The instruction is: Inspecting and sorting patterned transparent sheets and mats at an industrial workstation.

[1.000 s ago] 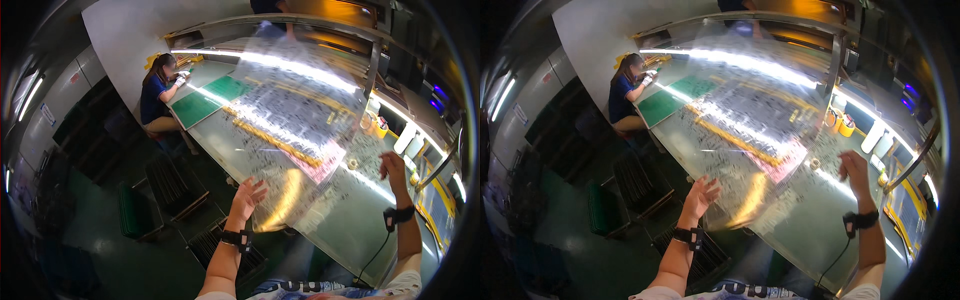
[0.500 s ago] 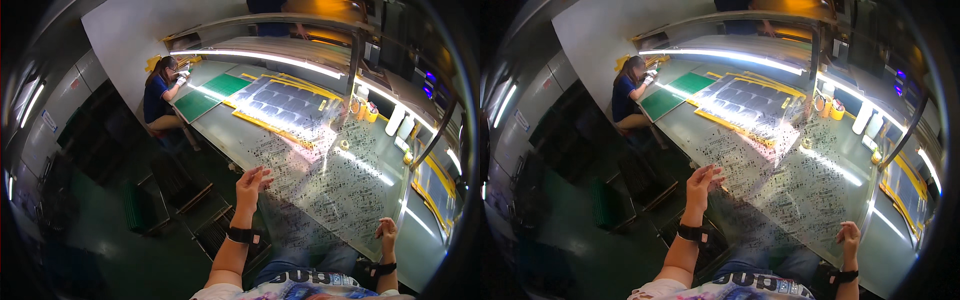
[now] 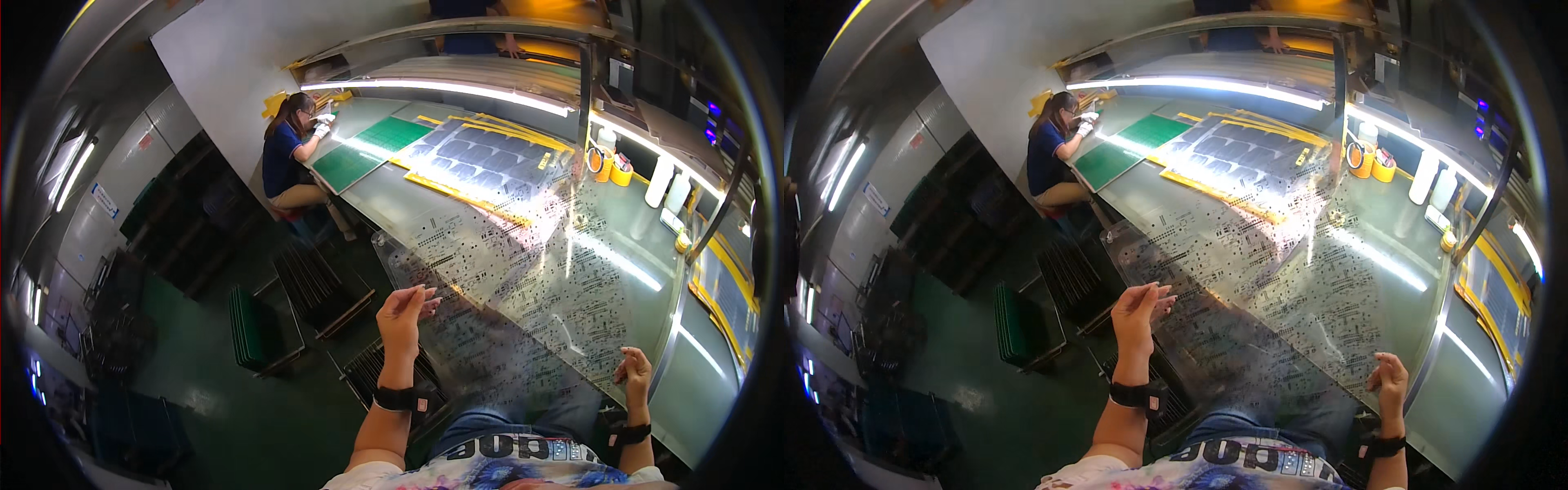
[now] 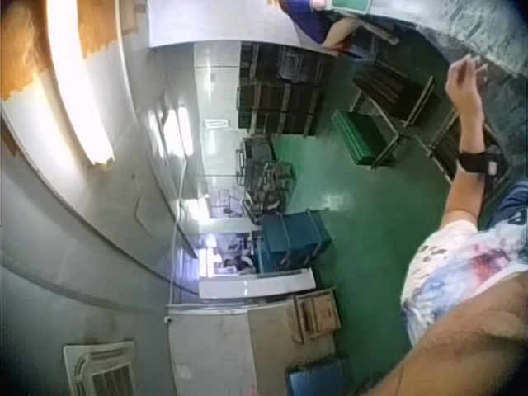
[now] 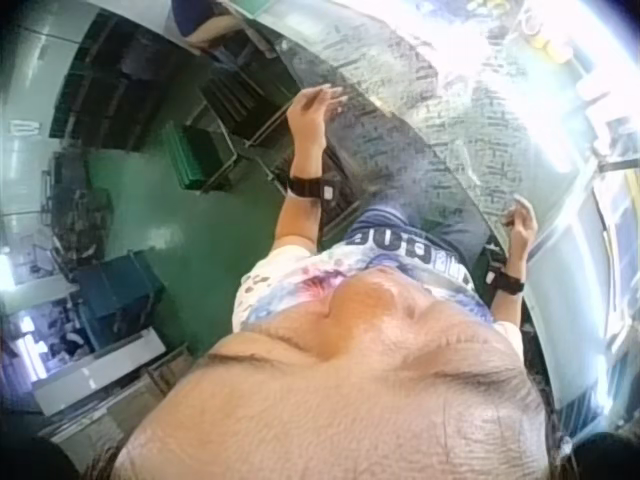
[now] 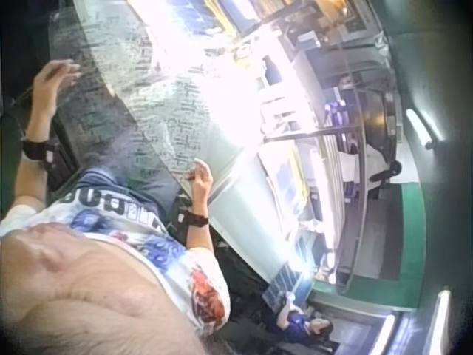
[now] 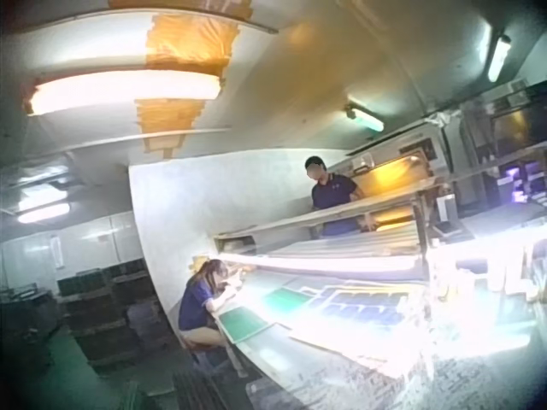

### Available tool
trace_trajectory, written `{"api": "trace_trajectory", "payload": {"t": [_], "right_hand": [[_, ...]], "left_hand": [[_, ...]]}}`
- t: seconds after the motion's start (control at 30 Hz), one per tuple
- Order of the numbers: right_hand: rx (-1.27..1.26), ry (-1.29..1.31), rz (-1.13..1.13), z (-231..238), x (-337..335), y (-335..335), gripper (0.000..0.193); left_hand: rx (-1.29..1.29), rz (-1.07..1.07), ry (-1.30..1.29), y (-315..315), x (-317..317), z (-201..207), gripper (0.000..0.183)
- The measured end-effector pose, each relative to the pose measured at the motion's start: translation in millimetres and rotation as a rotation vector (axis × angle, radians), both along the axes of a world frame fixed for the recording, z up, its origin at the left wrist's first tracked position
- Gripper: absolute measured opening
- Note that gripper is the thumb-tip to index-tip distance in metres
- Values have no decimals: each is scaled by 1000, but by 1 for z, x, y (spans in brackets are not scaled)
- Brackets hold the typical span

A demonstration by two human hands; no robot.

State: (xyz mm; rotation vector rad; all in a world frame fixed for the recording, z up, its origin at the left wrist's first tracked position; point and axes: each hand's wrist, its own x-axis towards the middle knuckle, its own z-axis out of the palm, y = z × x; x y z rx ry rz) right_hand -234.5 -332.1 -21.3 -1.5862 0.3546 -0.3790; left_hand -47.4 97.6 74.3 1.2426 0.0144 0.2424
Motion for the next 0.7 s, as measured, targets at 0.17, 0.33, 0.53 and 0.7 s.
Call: {"api": "trace_trajectory", "payload": {"t": [0.17,0.33,0.53,0.7], "right_hand": [[17,14,39,2,1,5,16],[-15,69,71,6,15,27,16],[-789,-164,113,104,82,67,22],[-711,-520,378,220,120,151,27]], "left_hand": [[37,32,-41,2,-4,3,11],[102,101,-154,10,-8,21,12],[324,165,-253,39,-33,62,11],[507,180,-294,66,-67,96,6]]}}
